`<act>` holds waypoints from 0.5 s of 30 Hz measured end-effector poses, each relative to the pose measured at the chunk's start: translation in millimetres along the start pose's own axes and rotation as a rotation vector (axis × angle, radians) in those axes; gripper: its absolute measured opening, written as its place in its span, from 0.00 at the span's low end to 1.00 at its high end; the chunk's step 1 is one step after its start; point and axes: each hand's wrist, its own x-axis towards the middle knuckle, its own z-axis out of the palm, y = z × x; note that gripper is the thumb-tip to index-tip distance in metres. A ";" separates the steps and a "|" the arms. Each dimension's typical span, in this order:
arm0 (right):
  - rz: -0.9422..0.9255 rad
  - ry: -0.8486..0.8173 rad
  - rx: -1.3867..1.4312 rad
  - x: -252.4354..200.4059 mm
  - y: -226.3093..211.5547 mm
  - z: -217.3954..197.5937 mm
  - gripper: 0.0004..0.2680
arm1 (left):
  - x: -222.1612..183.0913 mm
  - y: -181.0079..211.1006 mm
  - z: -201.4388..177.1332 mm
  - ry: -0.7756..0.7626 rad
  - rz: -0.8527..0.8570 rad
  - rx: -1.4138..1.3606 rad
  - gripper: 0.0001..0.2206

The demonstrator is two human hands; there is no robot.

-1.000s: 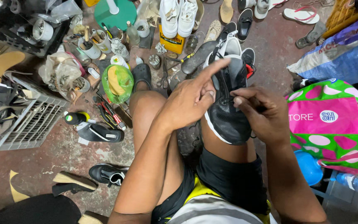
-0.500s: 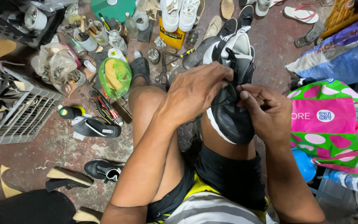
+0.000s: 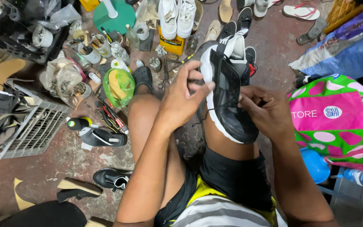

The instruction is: The person threads a black lace through the eyelets and plastic loops of a black and white sneaker. They pull the lace through using both hands, adjust the tongue of the shoe, and continue threading the lace through subsequent holes.

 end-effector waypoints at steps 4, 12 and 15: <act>-0.098 -0.030 0.060 -3.9 -5.8 -1.2 0.06 | -2.5 -14.6 6.5 -0.184 -0.019 -0.435 0.41; -0.147 -0.064 -0.143 1.4 -36.8 2.3 0.07 | -19.3 -1.7 11.2 -0.070 0.073 -0.134 0.42; -0.163 -0.061 -0.234 -0.2 -44.0 -0.7 0.08 | -24.2 0.2 11.5 -0.058 0.120 -0.165 0.41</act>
